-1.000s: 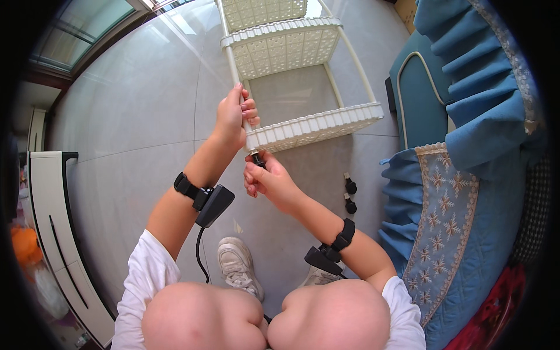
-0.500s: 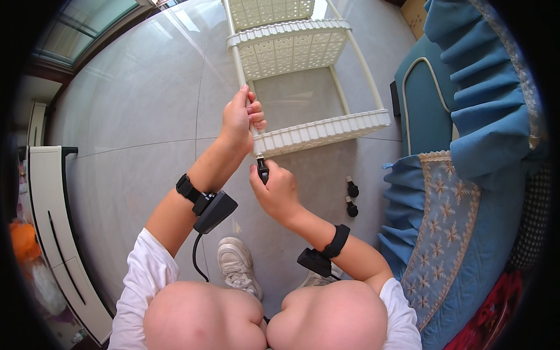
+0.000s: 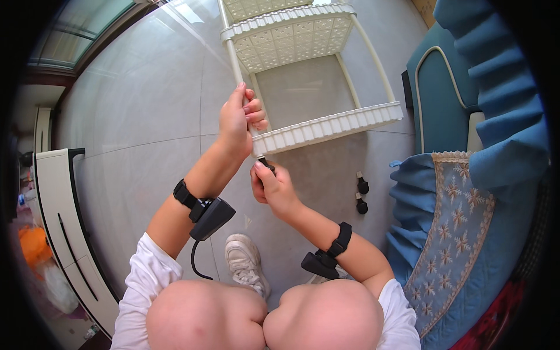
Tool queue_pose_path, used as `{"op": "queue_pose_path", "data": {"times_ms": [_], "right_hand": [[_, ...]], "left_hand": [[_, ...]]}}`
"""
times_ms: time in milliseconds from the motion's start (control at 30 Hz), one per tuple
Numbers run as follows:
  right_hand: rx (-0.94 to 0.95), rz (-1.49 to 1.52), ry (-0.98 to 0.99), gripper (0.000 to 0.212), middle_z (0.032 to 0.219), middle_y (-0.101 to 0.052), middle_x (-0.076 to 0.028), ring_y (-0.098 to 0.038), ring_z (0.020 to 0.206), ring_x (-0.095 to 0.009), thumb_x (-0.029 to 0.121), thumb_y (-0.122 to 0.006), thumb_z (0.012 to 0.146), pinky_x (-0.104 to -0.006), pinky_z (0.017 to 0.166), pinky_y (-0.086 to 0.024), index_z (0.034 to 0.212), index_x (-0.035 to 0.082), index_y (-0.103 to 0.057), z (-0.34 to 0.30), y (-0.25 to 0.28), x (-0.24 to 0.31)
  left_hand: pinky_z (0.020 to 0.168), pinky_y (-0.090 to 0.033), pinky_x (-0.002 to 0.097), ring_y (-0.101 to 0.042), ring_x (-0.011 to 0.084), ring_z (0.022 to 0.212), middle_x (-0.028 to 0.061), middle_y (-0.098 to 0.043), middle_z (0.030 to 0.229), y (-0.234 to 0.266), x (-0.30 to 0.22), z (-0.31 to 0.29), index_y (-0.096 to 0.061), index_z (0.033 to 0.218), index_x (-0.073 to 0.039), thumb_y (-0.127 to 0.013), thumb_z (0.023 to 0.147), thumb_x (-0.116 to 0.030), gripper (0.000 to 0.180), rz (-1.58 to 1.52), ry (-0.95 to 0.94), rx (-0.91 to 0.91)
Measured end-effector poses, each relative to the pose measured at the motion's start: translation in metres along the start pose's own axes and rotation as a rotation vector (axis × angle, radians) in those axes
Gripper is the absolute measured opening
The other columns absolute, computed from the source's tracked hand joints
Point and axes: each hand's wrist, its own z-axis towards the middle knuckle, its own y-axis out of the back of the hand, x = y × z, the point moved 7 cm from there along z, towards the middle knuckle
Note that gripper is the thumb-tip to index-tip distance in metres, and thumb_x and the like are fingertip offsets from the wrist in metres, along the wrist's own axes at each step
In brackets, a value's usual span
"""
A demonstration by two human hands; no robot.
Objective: The user is assembling a small white plastic shelving unit.
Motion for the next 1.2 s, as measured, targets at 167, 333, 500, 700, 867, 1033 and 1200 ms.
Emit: {"op": "queue_pose_path", "data": {"times_ms": [167,333,500,700,867,1033,1200], "right_hand": [[0.114,-0.057,-0.073,0.037,0.054,-0.038,0.001,-0.029,0.044,-0.006,0.037,-0.041,0.100,-0.0244,0.041,-0.024,0.082,0.006,-0.049,0.001,0.000,0.004],[0.117,-0.384,0.017,0.038,0.062,-0.051,-0.002,-0.043,0.048,-0.008,0.042,-0.049,0.097,-0.0231,0.045,-0.034,0.096,0.005,-0.055,-0.014,0.008,0.021],[-0.159,-1.211,0.706,0.045,0.091,-0.063,-0.008,-0.060,0.073,-0.018,0.038,-0.073,0.082,-0.0298,0.064,-0.049,0.109,0.006,-0.056,-0.063,0.022,0.097],[0.039,-1.712,1.022,0.090,0.128,-0.050,-0.009,-0.045,0.121,-0.028,0.052,-0.083,0.057,-0.0515,0.111,-0.024,0.128,0.008,-0.051,-0.041,-0.014,0.126],[0.077,-1.765,1.021,0.099,0.120,-0.051,-0.008,-0.047,0.116,-0.026,0.063,-0.078,0.053,-0.0535,0.113,-0.018,0.133,0.011,-0.050,-0.026,-0.009,0.118],[0.014,-1.833,1.066,0.096,0.115,-0.050,-0.006,-0.048,0.109,-0.023,0.069,-0.072,0.054,-0.0491,0.107,-0.024,0.132,0.016,-0.053,-0.029,-0.009,0.119],[0.016,-1.897,1.050,0.088,0.114,-0.050,-0.006,-0.048,0.106,-0.022,0.071,-0.064,0.061,-0.0457,0.103,-0.026,0.131,0.017,-0.055,-0.021,-0.010,0.114]], "left_hand": [[0.049,-0.027,0.0268,-0.027,0.0074,0.048,-0.0055,-0.033,0.060,0.006,0.004,0.003,-0.041,0.088,-0.014,-0.043,0.100,-0.035,0.025,0.025,-0.002,0.033],[0.064,-0.043,0.0269,-0.051,0.0113,0.069,0.0034,-0.053,0.082,0.023,-0.002,0.001,-0.051,0.115,-0.009,-0.043,0.100,-0.028,0.026,0.307,-0.258,-0.048],[0.113,-0.024,0.0462,-0.030,0.0298,0.137,0.0187,-0.034,0.145,0.012,-0.038,-0.085,-0.033,0.143,-0.004,-0.064,0.087,-0.037,0.072,1.375,-1.143,0.365],[0.117,-0.015,0.0512,-0.020,0.0331,0.144,0.0123,-0.028,0.153,0.018,-0.010,-0.095,-0.033,0.144,-0.007,-0.076,0.065,-0.060,0.104,1.532,-1.144,0.539],[0.117,-0.014,0.0529,-0.022,0.0343,0.143,0.0132,-0.031,0.151,0.019,-0.010,-0.082,-0.029,0.145,-0.010,-0.073,0.064,-0.066,0.108,1.604,-1.198,0.585],[0.116,-0.015,0.0545,-0.025,0.0355,0.142,0.0117,-0.037,0.147,0.007,-0.016,-0.087,-0.041,0.134,-0.008,-0.077,0.060,-0.063,0.099,1.485,-1.268,0.634],[0.115,-0.017,0.0577,-0.037,0.0359,0.133,0.0114,-0.048,0.128,0.007,-0.012,-0.070,-0.045,0.120,-0.007,-0.077,0.056,-0.067,0.092,1.383,-1.332,0.630]]}}
